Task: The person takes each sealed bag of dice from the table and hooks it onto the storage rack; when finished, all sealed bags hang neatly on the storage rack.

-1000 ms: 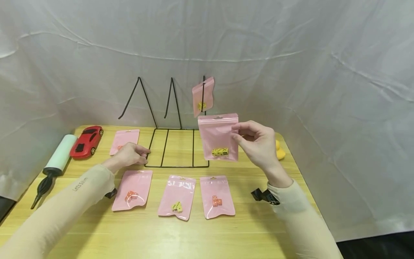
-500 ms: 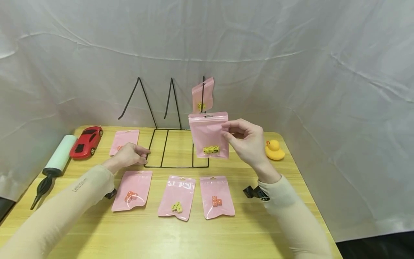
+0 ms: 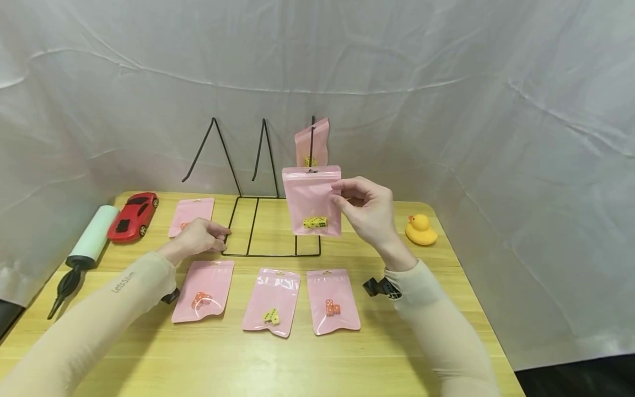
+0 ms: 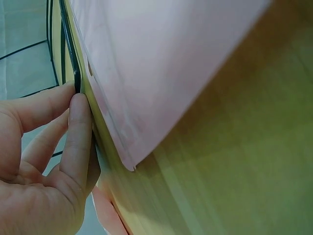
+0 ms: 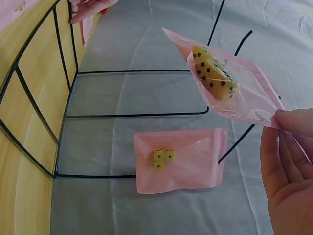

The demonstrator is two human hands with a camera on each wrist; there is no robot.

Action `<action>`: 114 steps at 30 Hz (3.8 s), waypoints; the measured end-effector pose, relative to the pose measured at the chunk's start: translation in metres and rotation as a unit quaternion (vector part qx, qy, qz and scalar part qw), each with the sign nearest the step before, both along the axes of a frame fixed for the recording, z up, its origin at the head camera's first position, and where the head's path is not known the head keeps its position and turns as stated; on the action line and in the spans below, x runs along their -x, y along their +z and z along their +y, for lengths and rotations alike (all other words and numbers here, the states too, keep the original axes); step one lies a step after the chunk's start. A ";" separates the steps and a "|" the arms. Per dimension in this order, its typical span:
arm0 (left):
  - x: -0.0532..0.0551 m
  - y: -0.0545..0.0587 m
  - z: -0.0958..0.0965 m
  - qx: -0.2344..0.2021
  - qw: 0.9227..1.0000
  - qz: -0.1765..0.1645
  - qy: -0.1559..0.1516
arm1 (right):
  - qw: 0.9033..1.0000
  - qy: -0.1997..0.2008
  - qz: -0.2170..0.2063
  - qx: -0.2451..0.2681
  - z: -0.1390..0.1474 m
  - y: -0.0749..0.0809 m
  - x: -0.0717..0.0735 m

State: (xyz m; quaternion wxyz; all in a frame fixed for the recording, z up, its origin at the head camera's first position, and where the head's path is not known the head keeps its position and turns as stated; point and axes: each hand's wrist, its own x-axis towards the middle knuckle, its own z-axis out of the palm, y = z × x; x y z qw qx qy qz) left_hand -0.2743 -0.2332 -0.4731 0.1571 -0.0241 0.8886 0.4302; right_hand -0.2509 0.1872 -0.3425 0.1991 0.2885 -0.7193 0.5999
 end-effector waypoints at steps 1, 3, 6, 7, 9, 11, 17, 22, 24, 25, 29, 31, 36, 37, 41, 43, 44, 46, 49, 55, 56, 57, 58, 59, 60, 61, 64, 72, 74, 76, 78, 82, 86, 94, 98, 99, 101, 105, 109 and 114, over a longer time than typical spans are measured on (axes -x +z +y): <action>0.000 0.000 0.000 0.001 1.000 0.000 -0.001 | 1.000 0.001 0.001 0.000 -0.001 0.000 0.001; 0.000 0.000 0.001 0.001 1.000 0.001 -0.002 | 1.000 0.001 0.002 0.000 -0.002 0.000 0.002; 0.000 0.000 0.000 -0.001 1.000 0.004 -0.002 | 1.000 -0.001 0.001 -0.001 -0.004 0.000 0.005; 0.000 0.000 0.001 -0.002 1.000 0.005 -0.002 | 1.000 -0.003 0.001 -0.002 -0.004 0.000 0.005; 0.000 0.000 0.001 -0.004 1.000 0.005 -0.002 | 1.000 -0.008 0.000 -0.005 -0.004 0.000 0.007; -0.001 0.000 0.001 -0.005 1.000 0.006 -0.003 | 1.000 -0.013 -0.001 -0.007 -0.004 -0.001 0.010; -0.001 0.000 0.002 -0.006 1.000 0.003 0.000 | 0.999 -0.026 -0.004 -0.021 -0.005 -0.004 0.018; 0.000 0.000 0.002 -0.010 1.000 0.000 0.005 | 0.999 -0.039 -0.001 -0.027 -0.006 -0.005 0.025; 0.000 0.000 0.002 -0.011 1.000 0.000 0.005 | 0.999 -0.042 -0.003 -0.024 -0.006 -0.006 0.029; 0.000 0.000 0.002 -0.011 1.000 0.001 0.006 | 0.999 -0.043 -0.003 -0.022 -0.006 -0.006 0.031; 0.000 0.000 0.001 -0.009 1.000 0.006 0.002 | 0.999 -0.047 -0.007 -0.019 -0.007 -0.006 0.039; 0.000 0.000 0.001 -0.007 1.000 0.007 -0.001 | 0.998 -0.051 -0.010 -0.019 -0.008 -0.006 0.043; 0.000 -0.001 0.000 -0.009 1.000 0.005 -0.004 | 0.998 -0.055 -0.017 -0.016 -0.011 -0.006 0.051; 0.000 -0.001 0.000 -0.010 1.000 0.003 -0.002 | 0.998 -0.054 -0.017 -0.015 -0.012 -0.006 0.052; 0.001 -0.001 0.000 -0.012 1.000 0.001 0.000 | 0.999 -0.049 -0.019 -0.014 -0.014 -0.005 0.059; 0.000 -0.001 0.000 -0.014 1.000 0.001 0.003 | 0.998 -0.052 -0.019 -0.014 -0.015 -0.004 0.063; 0.000 -0.001 -0.001 -0.014 1.000 0.002 0.003 | 0.998 -0.054 -0.020 -0.014 -0.016 -0.003 0.065; 0.000 0.000 -0.001 -0.014 1.000 0.003 0.001 | 0.998 -0.060 -0.024 -0.015 -0.016 -0.003 0.069; 0.001 -0.001 -0.002 -0.011 1.000 0.002 0.003 | 0.997 -0.067 -0.034 -0.024 -0.016 -0.002 0.076; 0.002 -0.003 -0.002 -0.004 1.000 0.003 0.004 | 0.996 -0.074 -0.032 -0.050 -0.018 0.005 0.089; 0.002 -0.003 -0.002 -0.003 1.000 0.005 0.003 | 0.995 -0.076 -0.032 -0.052 -0.019 0.006 0.092; 0.001 -0.003 -0.002 -0.001 1.000 0.006 0.002 | 0.995 -0.078 -0.031 -0.053 -0.019 0.006 0.094; 0.001 -0.003 -0.002 -0.002 1.000 0.006 0.001 | 0.995 -0.081 -0.033 -0.055 -0.020 0.007 0.096; 0.000 -0.003 -0.002 -0.003 1.000 0.006 0.001 | 0.994 -0.085 -0.035 -0.057 -0.020 0.007 0.098; 0.000 -0.002 -0.002 -0.004 1.000 0.004 0.003 | 0.994 -0.089 -0.038 -0.058 -0.020 0.007 0.099; -0.001 -0.002 -0.001 -0.006 1.000 0.003 0.003 | 0.993 -0.093 -0.040 -0.059 -0.021 0.007 0.101; -0.001 -0.001 0.000 -0.010 1.000 -0.002 0.004 | 0.992 -0.104 -0.045 -0.060 -0.021 0.006 0.104; 0.001 -0.001 0.001 -0.009 1.000 0.001 0.003 | 0.990 -0.113 -0.054 -0.060 -0.020 0.000 0.110; 0.001 -0.001 0.001 -0.009 1.000 -0.001 0.003 | 0.990 -0.116 -0.058 -0.063 -0.019 -0.002 0.112; 0.001 0.000 0.000 -0.010 1.000 -0.003 0.000 | 0.989 -0.120 -0.060 -0.067 -0.019 -0.003 0.113; 0.001 0.000 -0.001 -0.011 1.000 -0.005 0.002 | 0.989 -0.121 -0.059 -0.069 -0.019 -0.004 0.113; 0.002 0.001 -0.003 -0.009 1.000 -0.003 0.001 | 0.988 -0.117 -0.062 -0.073 -0.020 -0.005 0.113; 0.002 0.001 -0.004 -0.008 1.000 -0.002 0.003 | 0.988 -0.112 -0.074 -0.081 -0.019 -0.007 0.110; 0.000 0.001 -0.003 -0.015 1.000 -0.003 0.006 | 0.982 -0.107 -0.116 -0.100 -0.008 -0.018 0.098; 0.001 0.001 -0.004 -0.016 1.000 0.001 0.008 | 0.978 -0.102 -0.147 -0.108 -0.002 -0.030 0.092; 0.001 0.001 -0.004 -0.015 1.000 0.002 0.007 | 0.977 -0.101 -0.154 -0.109 -0.001 -0.034 0.091; 0.001 0.000 -0.005 -0.016 1.000 0.002 0.007 | 0.975 -0.095 -0.165 -0.111 0.001 -0.042 0.089; 0.001 -0.001 -0.005 -0.018 1.000 0.004 0.007 | 0.969 -0.083 -0.191 -0.134 0.002 -0.057 0.082; 0.000 -0.001 -0.004 -0.015 1.000 0.003 0.005 | 0.954 -0.065 -0.236 -0.174 0.003 -0.072 0.070; -0.001 0.000 -0.003 -0.011 1.000 -0.006 0.003 | 0.931 -0.002 -0.297 -0.214 0.006 -0.092 0.054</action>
